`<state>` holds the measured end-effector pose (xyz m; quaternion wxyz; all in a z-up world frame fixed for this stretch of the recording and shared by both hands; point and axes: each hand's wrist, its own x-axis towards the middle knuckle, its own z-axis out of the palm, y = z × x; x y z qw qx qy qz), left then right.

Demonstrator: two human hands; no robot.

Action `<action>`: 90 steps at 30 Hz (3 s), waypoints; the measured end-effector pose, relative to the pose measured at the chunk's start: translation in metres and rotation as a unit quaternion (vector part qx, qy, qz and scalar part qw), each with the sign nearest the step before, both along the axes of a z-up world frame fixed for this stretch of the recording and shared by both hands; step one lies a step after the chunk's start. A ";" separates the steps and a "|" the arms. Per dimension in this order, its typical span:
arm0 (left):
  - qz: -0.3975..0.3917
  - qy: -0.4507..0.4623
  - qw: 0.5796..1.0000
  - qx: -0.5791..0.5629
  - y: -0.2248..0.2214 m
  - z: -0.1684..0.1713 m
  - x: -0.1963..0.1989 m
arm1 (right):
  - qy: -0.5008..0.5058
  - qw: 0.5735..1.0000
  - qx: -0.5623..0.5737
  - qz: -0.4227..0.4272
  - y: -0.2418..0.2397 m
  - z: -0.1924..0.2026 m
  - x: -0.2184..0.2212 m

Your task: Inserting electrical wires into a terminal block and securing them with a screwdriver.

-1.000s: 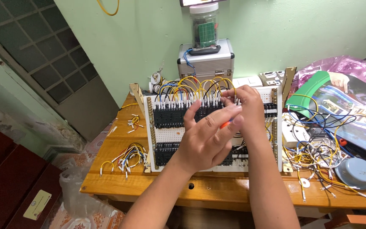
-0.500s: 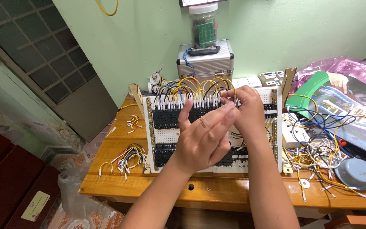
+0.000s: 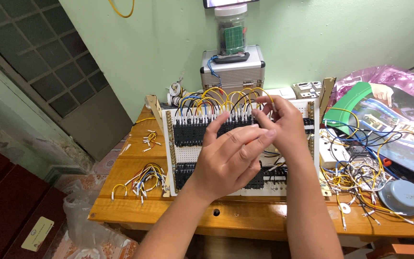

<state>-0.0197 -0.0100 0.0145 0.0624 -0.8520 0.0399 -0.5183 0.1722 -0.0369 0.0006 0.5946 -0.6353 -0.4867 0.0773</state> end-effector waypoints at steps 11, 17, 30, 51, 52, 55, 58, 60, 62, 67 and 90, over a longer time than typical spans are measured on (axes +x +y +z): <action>0.008 -0.005 1.000 0.000 0.000 0.000 0.001 | -0.044 0.997 0.002 0.064 -0.028 0.010 0.021; 0.021 -0.021 0.999 -0.029 -0.006 0.006 0.000 | -0.095 0.993 0.039 0.050 -0.026 0.000 0.040; -0.028 -0.108 0.991 -0.067 -0.006 -0.005 0.038 | -0.012 0.999 0.043 0.019 -0.014 -0.008 0.046; -0.011 -0.037 0.997 -0.065 -0.014 -0.017 0.039 | -0.003 0.996 0.066 0.054 -0.017 -0.010 0.049; -0.011 -0.038 0.997 -0.064 -0.014 -0.017 0.040 | -0.003 0.996 0.066 0.054 -0.016 -0.011 0.050; 0.003 -0.052 0.998 -0.024 -0.015 -0.020 0.042 | -0.029 0.996 0.063 0.048 -0.015 -0.015 0.051; 0.008 -0.073 0.997 -0.024 -0.014 -0.019 0.042 | -0.043 0.998 0.046 0.030 -0.014 -0.013 0.051; -0.003 -0.093 0.995 -0.041 -0.013 -0.019 0.043 | -0.039 0.999 0.032 0.021 -0.014 -0.015 0.052; 0.001 -0.091 0.995 -0.041 -0.011 -0.017 0.041 | -0.049 0.998 0.036 0.013 -0.014 -0.014 0.052; 0.007 -0.088 0.995 -0.045 -0.014 -0.009 0.037 | -0.054 0.998 0.024 0.003 -0.012 -0.016 0.054; -0.028 -0.064 0.997 0.021 -0.015 0.000 0.036 | -0.064 0.996 0.059 0.003 -0.011 -0.017 0.058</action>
